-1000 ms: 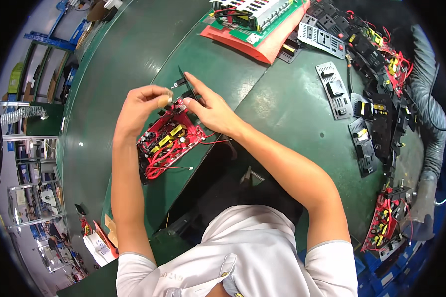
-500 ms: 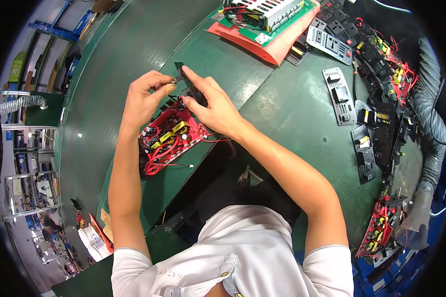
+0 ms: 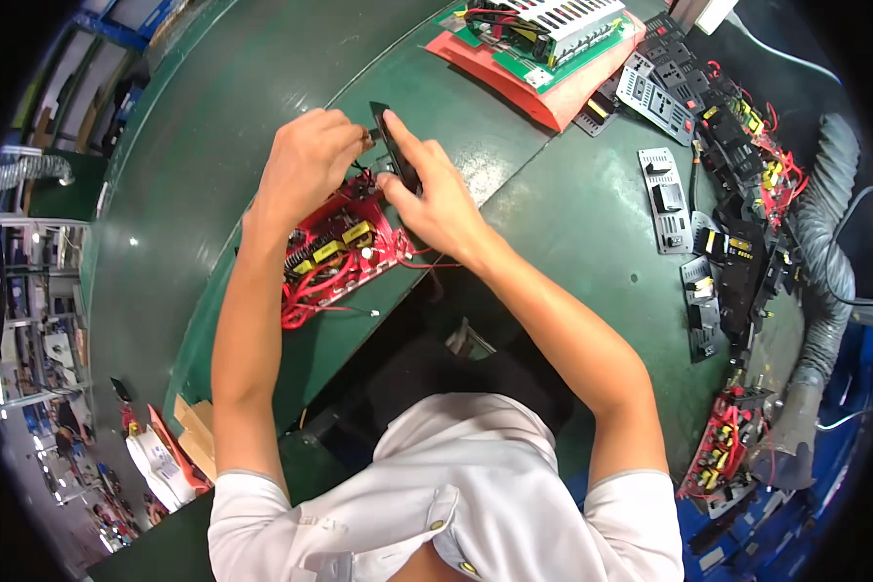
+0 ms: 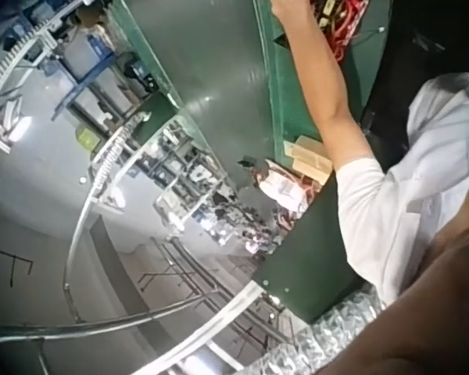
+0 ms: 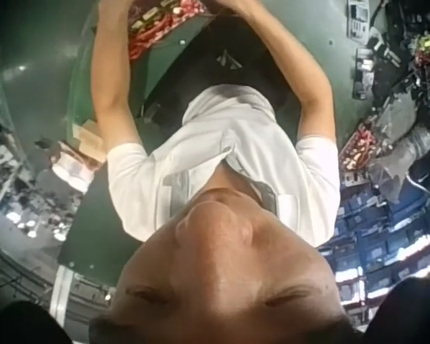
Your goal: Assembling red circuit boards into black frames and using a handheld scanner for verification on a factory production line.
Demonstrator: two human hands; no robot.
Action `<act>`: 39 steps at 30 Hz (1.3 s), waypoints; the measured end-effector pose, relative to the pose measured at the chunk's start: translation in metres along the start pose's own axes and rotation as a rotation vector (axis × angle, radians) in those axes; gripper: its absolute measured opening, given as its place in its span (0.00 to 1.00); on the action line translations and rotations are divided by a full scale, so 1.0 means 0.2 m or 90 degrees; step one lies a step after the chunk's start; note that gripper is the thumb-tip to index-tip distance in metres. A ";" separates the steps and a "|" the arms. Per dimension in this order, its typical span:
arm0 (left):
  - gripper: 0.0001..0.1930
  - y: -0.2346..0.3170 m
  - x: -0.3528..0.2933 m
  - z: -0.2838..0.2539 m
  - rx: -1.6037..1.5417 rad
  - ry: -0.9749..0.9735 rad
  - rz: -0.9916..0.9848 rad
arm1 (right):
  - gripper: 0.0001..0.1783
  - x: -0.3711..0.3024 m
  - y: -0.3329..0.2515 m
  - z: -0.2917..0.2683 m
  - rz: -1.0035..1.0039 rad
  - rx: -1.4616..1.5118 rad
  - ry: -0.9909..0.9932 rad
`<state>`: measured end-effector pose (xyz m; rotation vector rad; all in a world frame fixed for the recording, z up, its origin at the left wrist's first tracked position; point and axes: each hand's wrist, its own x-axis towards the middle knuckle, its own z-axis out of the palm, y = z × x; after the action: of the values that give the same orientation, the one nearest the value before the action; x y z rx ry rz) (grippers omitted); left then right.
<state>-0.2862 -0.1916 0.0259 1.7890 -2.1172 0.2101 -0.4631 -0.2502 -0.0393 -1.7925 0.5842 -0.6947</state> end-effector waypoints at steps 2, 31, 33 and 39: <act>0.06 0.02 -0.04 0.01 -0.038 -0.009 -0.067 | 0.36 0.01 -0.02 -0.03 0.051 -0.063 -0.065; 0.05 0.33 -0.29 0.12 0.003 -0.243 -0.097 | 0.03 -0.32 0.00 -0.11 0.219 -0.015 0.066; 0.05 0.31 -0.28 0.06 -0.028 -0.257 -0.094 | 0.03 -0.34 0.01 -0.10 0.212 -0.038 0.079; 0.05 0.18 -0.27 -0.09 -0.173 -0.315 -0.066 | 0.05 -0.35 0.00 -0.10 0.155 -0.197 0.046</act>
<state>-0.3110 -0.1291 0.0262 1.9148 -2.2152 -0.5764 -0.5276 -0.2153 -0.0467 -1.9401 0.9840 -0.5231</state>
